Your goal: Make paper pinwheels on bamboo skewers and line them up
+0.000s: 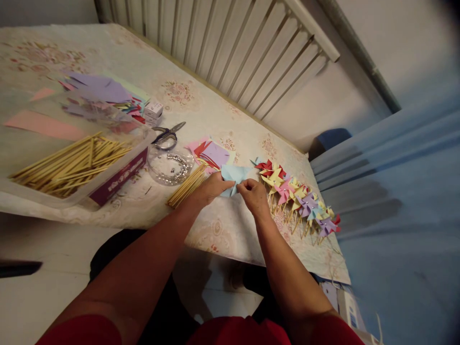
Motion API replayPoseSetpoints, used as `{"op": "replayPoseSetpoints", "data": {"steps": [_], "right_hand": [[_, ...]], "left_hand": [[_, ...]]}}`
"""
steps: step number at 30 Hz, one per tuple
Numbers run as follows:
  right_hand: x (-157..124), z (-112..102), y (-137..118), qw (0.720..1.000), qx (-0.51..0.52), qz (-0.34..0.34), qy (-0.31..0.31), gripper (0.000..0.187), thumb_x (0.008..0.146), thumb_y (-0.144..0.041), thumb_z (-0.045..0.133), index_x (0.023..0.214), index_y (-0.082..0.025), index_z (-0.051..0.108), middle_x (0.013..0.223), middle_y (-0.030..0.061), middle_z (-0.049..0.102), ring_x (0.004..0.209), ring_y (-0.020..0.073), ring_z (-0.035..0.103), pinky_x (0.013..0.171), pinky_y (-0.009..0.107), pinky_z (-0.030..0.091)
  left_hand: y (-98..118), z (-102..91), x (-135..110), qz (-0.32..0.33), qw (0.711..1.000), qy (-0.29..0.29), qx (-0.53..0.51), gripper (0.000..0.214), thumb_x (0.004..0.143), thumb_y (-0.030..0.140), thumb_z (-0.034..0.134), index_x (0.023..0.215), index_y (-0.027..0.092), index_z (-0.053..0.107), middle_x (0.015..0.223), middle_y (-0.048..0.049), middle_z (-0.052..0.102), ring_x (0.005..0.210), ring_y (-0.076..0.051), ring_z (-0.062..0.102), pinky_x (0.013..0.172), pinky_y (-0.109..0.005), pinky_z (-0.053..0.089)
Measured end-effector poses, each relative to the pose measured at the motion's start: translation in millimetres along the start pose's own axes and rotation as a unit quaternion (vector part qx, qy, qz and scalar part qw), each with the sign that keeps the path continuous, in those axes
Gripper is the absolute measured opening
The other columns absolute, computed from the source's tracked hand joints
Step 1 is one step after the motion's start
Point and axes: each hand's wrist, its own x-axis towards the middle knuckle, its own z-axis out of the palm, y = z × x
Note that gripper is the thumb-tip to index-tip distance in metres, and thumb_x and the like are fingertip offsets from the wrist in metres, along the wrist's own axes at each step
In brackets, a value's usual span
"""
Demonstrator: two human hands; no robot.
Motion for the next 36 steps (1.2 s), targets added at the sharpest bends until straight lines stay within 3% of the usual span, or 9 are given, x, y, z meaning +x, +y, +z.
{"op": "replayPoseSetpoints", "data": {"steps": [18,26,36], "right_hand": [[4,6,7,1.000,0.009,0.023,0.007,0.018,0.066,-0.036,0.055,0.057,-0.020,0.054,0.056,-0.0045,0.049,0.057,0.0129,0.044,0.057,0.026,0.033],[3,5,4,1.000,0.002,0.025,-0.003,0.018,0.067,-0.035,0.055,0.057,-0.019,0.057,0.056,-0.0046,0.049,0.057,0.0123,0.043,0.058,0.026,0.034],[3,2,0,0.999,0.004,0.033,-0.013,0.019,0.067,-0.036,0.058,0.058,-0.019,0.059,0.055,-0.0044,0.050,0.057,0.0123,0.044,0.059,0.026,0.034]], "left_hand": [[-7,-0.9,3,-0.004,1.000,-0.013,-0.006,0.019,0.066,0.024,0.065,0.081,0.014,0.065,0.068,0.0018,0.060,0.059,-0.009,0.048,0.057,-0.021,0.038],[-11,-1.2,7,-0.015,1.000,-0.001,0.005,0.027,0.066,0.024,0.068,0.090,0.013,0.069,0.079,-0.0026,0.068,0.073,-0.014,0.059,0.067,-0.024,0.046],[-8,-0.3,5,-0.021,1.000,0.005,0.000,0.028,0.066,0.022,0.069,0.093,0.012,0.070,0.078,-0.0025,0.068,0.071,-0.013,0.060,0.068,-0.023,0.048]]}}
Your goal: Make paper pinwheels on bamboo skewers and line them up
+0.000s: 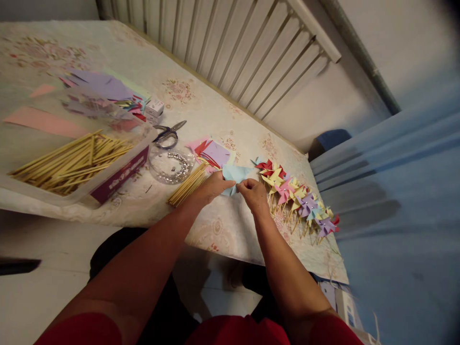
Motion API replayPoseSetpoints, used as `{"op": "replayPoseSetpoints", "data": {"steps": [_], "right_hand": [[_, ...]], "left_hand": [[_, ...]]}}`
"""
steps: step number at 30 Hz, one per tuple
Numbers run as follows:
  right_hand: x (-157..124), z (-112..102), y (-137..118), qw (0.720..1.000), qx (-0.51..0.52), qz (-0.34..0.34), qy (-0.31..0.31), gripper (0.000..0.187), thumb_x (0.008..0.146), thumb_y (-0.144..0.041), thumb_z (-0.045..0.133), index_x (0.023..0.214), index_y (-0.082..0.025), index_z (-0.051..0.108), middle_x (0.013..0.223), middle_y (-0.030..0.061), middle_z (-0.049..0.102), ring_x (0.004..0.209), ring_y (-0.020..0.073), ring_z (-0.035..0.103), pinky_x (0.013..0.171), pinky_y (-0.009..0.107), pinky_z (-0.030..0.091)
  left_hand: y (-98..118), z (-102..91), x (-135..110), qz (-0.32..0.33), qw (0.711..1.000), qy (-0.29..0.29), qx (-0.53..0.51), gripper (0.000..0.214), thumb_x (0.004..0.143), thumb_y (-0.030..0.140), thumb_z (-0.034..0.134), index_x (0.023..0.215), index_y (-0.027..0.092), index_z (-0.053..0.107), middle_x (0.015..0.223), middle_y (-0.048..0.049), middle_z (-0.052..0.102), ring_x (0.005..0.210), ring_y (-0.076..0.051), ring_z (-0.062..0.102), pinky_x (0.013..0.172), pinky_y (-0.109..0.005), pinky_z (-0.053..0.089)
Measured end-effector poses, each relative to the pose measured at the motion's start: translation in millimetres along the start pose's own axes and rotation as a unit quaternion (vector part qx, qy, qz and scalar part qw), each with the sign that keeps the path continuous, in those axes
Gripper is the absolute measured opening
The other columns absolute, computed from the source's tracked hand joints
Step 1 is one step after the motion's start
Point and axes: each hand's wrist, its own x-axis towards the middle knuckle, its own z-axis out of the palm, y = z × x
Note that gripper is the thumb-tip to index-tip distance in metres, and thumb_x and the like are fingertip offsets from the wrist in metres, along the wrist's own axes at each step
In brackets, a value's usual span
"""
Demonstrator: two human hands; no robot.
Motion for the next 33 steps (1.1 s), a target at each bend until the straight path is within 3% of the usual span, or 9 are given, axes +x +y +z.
{"op": "replayPoseSetpoints", "data": {"steps": [8,10,13,15,17,20,22,27,33], "right_hand": [[-1,-3,2,1.000,0.004,-0.018,0.015,0.026,0.070,-0.044,0.064,0.063,-0.019,0.061,0.059,-0.0023,0.055,0.059,0.0138,0.049,0.060,0.028,0.038],[4,-13,2,0.997,-0.009,-0.038,0.062,0.030,0.070,-0.047,0.067,0.076,-0.018,0.066,0.070,0.0009,0.062,0.064,0.0158,0.053,0.064,0.030,0.042],[20,-34,5,0.990,-0.017,-0.089,0.108,0.050,0.065,-0.048,0.073,0.103,-0.016,0.067,0.102,0.0099,0.068,0.082,0.0202,0.060,0.077,0.035,0.048],[34,-48,8,0.994,0.003,-0.097,0.048,0.057,0.062,-0.048,0.078,0.107,-0.016,0.067,0.109,0.0123,0.068,0.091,0.0222,0.062,0.082,0.037,0.049],[45,-58,12,0.993,0.032,-0.078,-0.076,0.054,0.060,-0.048,0.080,0.102,-0.016,0.068,0.102,0.0105,0.071,0.090,0.0217,0.064,0.083,0.037,0.050],[53,-61,17,0.966,0.050,-0.035,-0.253,0.044,0.061,-0.048,0.081,0.089,-0.016,0.071,0.086,0.0053,0.072,0.079,0.0180,0.064,0.077,0.032,0.051],[52,-58,19,0.951,0.032,-0.020,-0.307,0.039,0.061,-0.046,0.081,0.082,-0.015,0.072,0.077,0.0025,0.071,0.071,0.0158,0.062,0.071,0.029,0.050],[42,-43,17,0.938,0.024,0.010,-0.345,0.030,0.061,-0.042,0.079,0.072,-0.015,0.072,0.065,0.0001,0.068,0.059,0.0136,0.058,0.058,0.025,0.046],[33,-35,7,0.950,-0.047,-0.008,-0.309,0.015,0.062,-0.028,0.072,0.069,-0.015,0.072,0.055,-0.0025,0.062,0.052,0.0113,0.052,0.050,0.021,0.039]], "left_hand": [[1,-0.4,-1,-0.004,0.999,0.015,0.034,0.023,0.067,0.020,0.069,0.088,0.012,0.071,0.068,-0.0006,0.066,0.070,-0.015,0.060,0.064,-0.023,0.047],[-1,-1.4,1,-0.002,0.999,0.000,0.040,0.024,0.068,0.022,0.067,0.089,0.012,0.070,0.072,-0.0016,0.067,0.070,-0.015,0.060,0.063,-0.023,0.047],[-1,-2.9,1,0.000,0.997,-0.032,0.076,0.024,0.069,0.025,0.064,0.090,0.013,0.069,0.077,-0.0022,0.068,0.068,-0.014,0.058,0.061,-0.023,0.045],[2,-3.0,-2,-0.002,0.991,-0.064,0.119,0.022,0.070,0.025,0.062,0.088,0.014,0.068,0.076,-0.0017,0.066,0.064,-0.012,0.056,0.058,-0.022,0.042],[6,-2.4,-6,-0.010,0.983,-0.102,0.152,0.020,0.069,0.024,0.060,0.086,0.014,0.067,0.073,-0.0006,0.063,0.060,-0.011,0.052,0.055,-0.022,0.038],[10,-1.2,-11,-0.014,0.974,-0.141,0.179,0.018,0.068,0.022,0.058,0.083,0.015,0.064,0.068,0.0010,0.059,0.057,-0.011,0.049,0.054,-0.022,0.036],[12,-0.8,-12,-0.006,0.969,-0.146,0.200,0.016,0.067,0.022,0.058,0.081,0.015,0.063,0.067,0.0009,0.057,0.057,-0.011,0.048,0.053,-0.023,0.035],[14,-0.8,-13,-0.012,0.960,-0.135,0.243,0.015,0.067,0.023,0.057,0.078,0.015,0.063,0.066,-0.0004,0.059,0.057,-0.012,0.048,0.052,-0.023,0.033],[15,0.2,-14,-0.003,0.950,-0.136,0.280,0.020,0.066,0.022,0.055,0.081,0.014,0.067,0.071,-0.0023,0.063,0.061,-0.014,0.052,0.053,-0.023,0.034]]}}
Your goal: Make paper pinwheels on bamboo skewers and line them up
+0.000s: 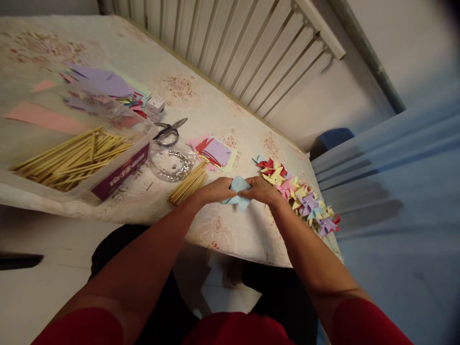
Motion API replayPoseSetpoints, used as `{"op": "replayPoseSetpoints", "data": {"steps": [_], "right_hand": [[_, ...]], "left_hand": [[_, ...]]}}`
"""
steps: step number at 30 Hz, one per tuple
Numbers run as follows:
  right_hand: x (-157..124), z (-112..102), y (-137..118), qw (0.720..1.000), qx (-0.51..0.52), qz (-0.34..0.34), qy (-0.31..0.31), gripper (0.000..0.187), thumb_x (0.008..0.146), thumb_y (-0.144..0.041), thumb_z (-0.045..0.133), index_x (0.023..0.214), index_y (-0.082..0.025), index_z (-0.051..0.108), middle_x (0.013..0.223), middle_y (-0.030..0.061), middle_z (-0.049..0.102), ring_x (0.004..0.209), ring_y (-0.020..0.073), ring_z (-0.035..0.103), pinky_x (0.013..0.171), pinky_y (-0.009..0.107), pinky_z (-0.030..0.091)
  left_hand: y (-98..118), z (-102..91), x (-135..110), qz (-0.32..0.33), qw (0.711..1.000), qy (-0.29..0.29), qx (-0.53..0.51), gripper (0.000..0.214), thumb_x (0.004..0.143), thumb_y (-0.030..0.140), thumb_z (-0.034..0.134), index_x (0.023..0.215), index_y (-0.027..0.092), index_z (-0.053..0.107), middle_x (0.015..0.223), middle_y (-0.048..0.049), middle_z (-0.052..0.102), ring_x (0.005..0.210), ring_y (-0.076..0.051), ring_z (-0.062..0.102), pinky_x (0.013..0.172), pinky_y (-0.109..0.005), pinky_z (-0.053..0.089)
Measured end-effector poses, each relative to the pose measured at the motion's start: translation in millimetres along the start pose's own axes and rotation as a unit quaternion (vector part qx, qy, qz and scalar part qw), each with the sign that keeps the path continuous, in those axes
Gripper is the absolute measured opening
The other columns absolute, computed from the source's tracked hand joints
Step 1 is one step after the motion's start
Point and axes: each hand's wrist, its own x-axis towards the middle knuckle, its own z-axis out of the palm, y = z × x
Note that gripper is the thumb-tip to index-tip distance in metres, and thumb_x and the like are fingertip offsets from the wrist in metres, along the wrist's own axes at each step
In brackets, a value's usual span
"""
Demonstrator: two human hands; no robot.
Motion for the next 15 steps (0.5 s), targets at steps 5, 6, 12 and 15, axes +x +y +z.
{"op": "replayPoseSetpoints", "data": {"steps": [5,6,12,15], "right_hand": [[-2,3,-5,0.999,-0.042,0.001,-0.013,0.018,0.065,-0.029,0.066,0.072,-0.014,0.072,0.055,-0.0035,0.058,0.052,0.0103,0.047,0.051,0.022,0.037],[-3,3,-5,0.999,-0.043,-0.001,-0.013,0.018,0.065,-0.029,0.065,0.072,-0.014,0.072,0.055,-0.0037,0.057,0.052,0.0102,0.046,0.052,0.022,0.037],[-3,2,4,0.999,-0.023,-0.022,-0.031,0.018,0.067,-0.029,0.063,0.073,-0.014,0.070,0.055,-0.0051,0.055,0.053,0.0095,0.045,0.053,0.022,0.036],[-1,1,8,0.999,-0.008,-0.027,-0.038,0.016,0.066,-0.028,0.064,0.073,-0.015,0.070,0.056,-0.0051,0.055,0.053,0.0097,0.045,0.053,0.022,0.036]], "left_hand": [[1,-0.6,-1,0.003,1.000,-0.002,0.009,0.023,0.066,0.022,0.055,0.082,0.014,0.069,0.071,-0.0026,0.063,0.062,-0.014,0.053,0.053,-0.023,0.034],[2,-0.6,-2,0.004,1.000,-0.004,0.009,0.023,0.066,0.023,0.055,0.083,0.014,0.069,0.072,-0.0027,0.064,0.063,-0.014,0.054,0.054,-0.023,0.035],[-3,1.3,1,0.006,0.999,-0.017,-0.031,0.026,0.065,0.023,0.056,0.085,0.014,0.070,0.072,-0.0029,0.065,0.061,-0.014,0.054,0.055,-0.023,0.035],[-9,2.5,5,0.017,0.997,-0.034,-0.068,0.027,0.063,0.021,0.057,0.086,0.014,0.070,0.073,-0.0023,0.066,0.062,-0.013,0.054,0.056,-0.023,0.036]]}}
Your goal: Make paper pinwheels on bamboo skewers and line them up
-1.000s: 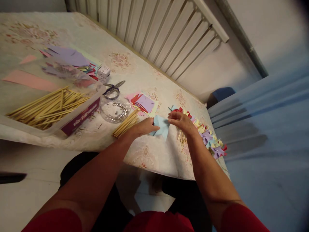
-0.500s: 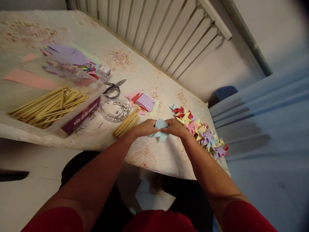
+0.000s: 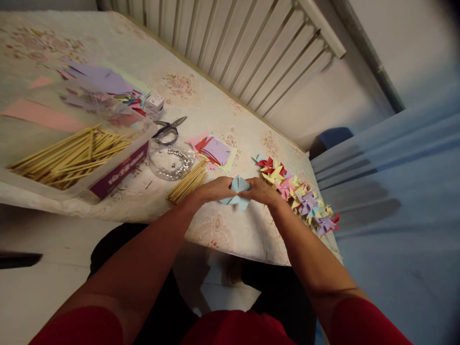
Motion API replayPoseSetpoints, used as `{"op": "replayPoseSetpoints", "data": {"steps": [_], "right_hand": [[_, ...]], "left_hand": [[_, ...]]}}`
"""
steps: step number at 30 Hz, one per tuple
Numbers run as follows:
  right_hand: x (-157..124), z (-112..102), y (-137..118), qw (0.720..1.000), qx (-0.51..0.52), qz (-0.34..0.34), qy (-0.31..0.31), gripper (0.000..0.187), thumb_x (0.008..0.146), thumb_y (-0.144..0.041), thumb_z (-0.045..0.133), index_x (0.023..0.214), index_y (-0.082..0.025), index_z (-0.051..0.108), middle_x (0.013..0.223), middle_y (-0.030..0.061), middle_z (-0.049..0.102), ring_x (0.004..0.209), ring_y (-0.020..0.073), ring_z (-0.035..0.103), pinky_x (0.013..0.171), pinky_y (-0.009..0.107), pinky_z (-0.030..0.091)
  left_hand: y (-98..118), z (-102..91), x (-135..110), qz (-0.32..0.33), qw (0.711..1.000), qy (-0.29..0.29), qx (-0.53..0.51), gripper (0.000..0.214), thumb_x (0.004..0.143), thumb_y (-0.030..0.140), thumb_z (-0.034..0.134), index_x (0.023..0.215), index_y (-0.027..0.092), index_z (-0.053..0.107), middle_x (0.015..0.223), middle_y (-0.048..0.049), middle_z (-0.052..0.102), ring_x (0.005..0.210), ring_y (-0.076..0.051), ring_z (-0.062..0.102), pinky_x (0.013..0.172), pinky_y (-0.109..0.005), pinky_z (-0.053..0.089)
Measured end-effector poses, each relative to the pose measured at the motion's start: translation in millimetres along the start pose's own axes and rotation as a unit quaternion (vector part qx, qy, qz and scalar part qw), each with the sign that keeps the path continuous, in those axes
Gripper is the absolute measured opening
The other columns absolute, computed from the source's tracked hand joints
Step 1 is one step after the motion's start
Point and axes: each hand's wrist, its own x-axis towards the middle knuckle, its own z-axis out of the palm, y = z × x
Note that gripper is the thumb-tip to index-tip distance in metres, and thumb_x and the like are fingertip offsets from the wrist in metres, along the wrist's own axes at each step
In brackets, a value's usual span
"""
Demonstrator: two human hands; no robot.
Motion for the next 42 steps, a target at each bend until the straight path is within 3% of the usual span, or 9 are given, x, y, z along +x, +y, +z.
{"op": "replayPoseSetpoints", "data": {"steps": [5,10,16,20,28,33,36,39,42], "right_hand": [[1,-3,0,0.999,0.001,0.029,0.033,0.012,0.060,-0.026,0.067,0.066,-0.015,0.068,0.053,-0.0048,0.055,0.054,0.0111,0.048,0.052,0.022,0.037],[-2,-5,-5,0.999,-0.011,0.019,0.050,0.012,0.059,-0.026,0.067,0.063,-0.015,0.066,0.053,-0.0050,0.054,0.054,0.0111,0.049,0.052,0.021,0.037],[-4,-7,-9,0.998,-0.020,0.023,0.056,0.011,0.059,-0.026,0.066,0.062,-0.015,0.066,0.052,-0.0050,0.054,0.054,0.0116,0.048,0.051,0.022,0.036],[-4,-7,-8,0.997,-0.021,0.011,0.070,0.010,0.060,-0.025,0.066,0.063,-0.015,0.066,0.051,-0.0049,0.053,0.053,0.0117,0.049,0.051,0.022,0.036],[-2,-5,-11,0.999,-0.012,0.016,0.033,0.016,0.063,-0.028,0.064,0.070,-0.015,0.069,0.055,-0.0048,0.055,0.053,0.0105,0.046,0.053,0.022,0.037],[2,-7,1,0.997,0.043,0.031,0.057,0.020,0.060,-0.031,0.067,0.071,-0.014,0.067,0.058,-0.0024,0.059,0.058,0.0129,0.051,0.056,0.024,0.040],[5,-7,12,0.987,0.111,0.038,0.112,0.026,0.058,-0.034,0.069,0.074,-0.015,0.066,0.063,-0.0006,0.062,0.060,0.0142,0.054,0.059,0.026,0.044],[8,-3,17,0.955,0.221,0.033,0.196,0.031,0.054,-0.035,0.072,0.077,-0.016,0.064,0.069,0.0006,0.066,0.062,0.0153,0.057,0.064,0.029,0.049],[10,3,13,0.912,0.331,0.020,0.242,0.034,0.052,-0.032,0.075,0.081,-0.018,0.063,0.073,0.0012,0.069,0.064,0.0166,0.060,0.067,0.031,0.052]], "left_hand": [[-8,0.0,4,-0.002,0.996,-0.041,-0.080,0.022,0.057,0.016,0.058,0.077,0.015,0.067,0.069,-0.0003,0.063,0.061,-0.012,0.053,0.056,-0.022,0.035],[-11,0.4,6,-0.014,0.996,-0.050,-0.077,0.009,0.057,0.017,0.063,0.066,0.016,0.065,0.061,-0.0005,0.061,0.058,-0.011,0.051,0.057,-0.022,0.037],[-9,-0.7,5,-0.035,0.991,-0.066,-0.110,0.009,0.060,0.017,0.059,0.064,0.016,0.067,0.066,-0.0039,0.067,0.058,-0.012,0.057,0.057,-0.021,0.041],[-7,-0.7,4,-0.034,0.992,-0.057,-0.104,0.013,0.057,0.015,0.062,0.068,0.016,0.068,0.067,-0.0034,0.067,0.061,-0.013,0.059,0.059,-0.022,0.044],[-11,0.5,5,-0.034,0.999,-0.017,-0.038,0.012,0.062,0.018,0.062,0.072,0.014,0.067,0.064,-0.0037,0.066,0.059,-0.015,0.058,0.057,-0.024,0.042],[-16,-4.2,7,0.003,0.996,0.009,-0.093,0.020,0.065,0.023,0.067,0.083,0.015,0.069,0.078,-0.0034,0.070,0.074,-0.017,0.063,0.066,-0.024,0.045],[-14,-9.3,7,0.001,0.977,0.096,-0.193,0.028,0.072,0.035,0.070,0.091,0.015,0.068,0.089,-0.0061,0.071,0.082,-0.017,0.064,0.073,-0.026,0.047],[-9,-11.4,7,-0.009,0.916,0.207,-0.342,0.045,0.081,0.055,0.063,0.096,0.013,0.064,0.096,-0.0113,0.070,0.086,-0.017,0.065,0.080,-0.030,0.050],[-4,-7.3,6,0.011,0.887,0.196,-0.417,0.053,0.076,0.060,0.069,0.101,0.013,0.063,0.103,-0.0128,0.069,0.093,-0.018,0.065,0.083,-0.031,0.049]]}}
